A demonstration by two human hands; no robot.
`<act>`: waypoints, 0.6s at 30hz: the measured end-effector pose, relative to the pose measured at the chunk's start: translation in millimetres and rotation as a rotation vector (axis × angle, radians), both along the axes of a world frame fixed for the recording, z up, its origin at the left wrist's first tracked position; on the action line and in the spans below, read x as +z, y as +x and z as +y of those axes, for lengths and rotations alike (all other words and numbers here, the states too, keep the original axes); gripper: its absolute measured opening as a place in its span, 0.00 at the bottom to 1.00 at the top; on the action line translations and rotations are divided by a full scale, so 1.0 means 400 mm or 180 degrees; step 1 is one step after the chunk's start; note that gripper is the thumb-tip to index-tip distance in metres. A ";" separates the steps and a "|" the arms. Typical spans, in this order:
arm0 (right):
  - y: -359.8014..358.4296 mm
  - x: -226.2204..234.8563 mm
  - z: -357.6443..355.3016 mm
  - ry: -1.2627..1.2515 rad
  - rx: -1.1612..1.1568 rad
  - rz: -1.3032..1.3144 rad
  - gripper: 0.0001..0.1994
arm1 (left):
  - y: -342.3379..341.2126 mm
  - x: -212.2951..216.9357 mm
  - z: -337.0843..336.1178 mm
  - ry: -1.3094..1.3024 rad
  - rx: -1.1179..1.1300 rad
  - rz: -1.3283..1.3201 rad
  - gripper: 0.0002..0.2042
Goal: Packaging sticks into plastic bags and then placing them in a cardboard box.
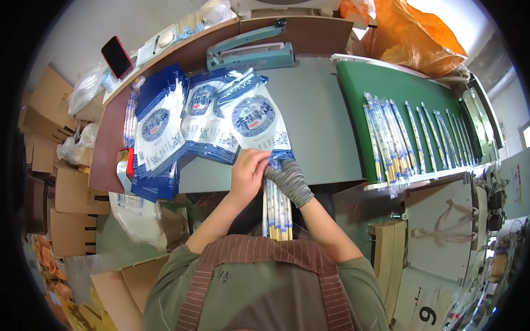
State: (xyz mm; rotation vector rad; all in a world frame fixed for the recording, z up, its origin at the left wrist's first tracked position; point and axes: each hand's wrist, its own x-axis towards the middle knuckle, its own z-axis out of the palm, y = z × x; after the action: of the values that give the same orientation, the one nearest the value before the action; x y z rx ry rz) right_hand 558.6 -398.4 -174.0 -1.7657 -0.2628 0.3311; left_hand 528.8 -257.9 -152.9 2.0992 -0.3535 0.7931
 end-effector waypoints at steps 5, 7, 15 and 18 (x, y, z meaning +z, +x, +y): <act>-0.212 0.024 -0.129 0.0794 0.0798 0.1049 0.16 | -0.185 0.026 0.004 0.0616 -0.1353 -0.0291 0.18; -0.298 0.058 -0.167 0.1035 0.0508 0.2180 0.18 | -0.252 -0.006 0.031 0.0309 -0.1413 0.0445 0.17; -0.118 0.027 -0.035 -0.2086 0.0178 -0.1555 0.40 | -0.142 -0.036 0.053 0.0396 0.0624 0.1014 0.19; -0.071 0.017 -0.043 -0.1971 0.0147 -0.1468 0.34 | -0.130 -0.009 0.085 0.0399 0.0882 0.0883 0.19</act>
State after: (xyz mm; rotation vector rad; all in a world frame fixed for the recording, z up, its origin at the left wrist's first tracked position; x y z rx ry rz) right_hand 530.3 -415.6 -167.1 -2.4448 -0.5757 0.0240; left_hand 477.0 -223.9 -156.7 2.3718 0.0403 0.6354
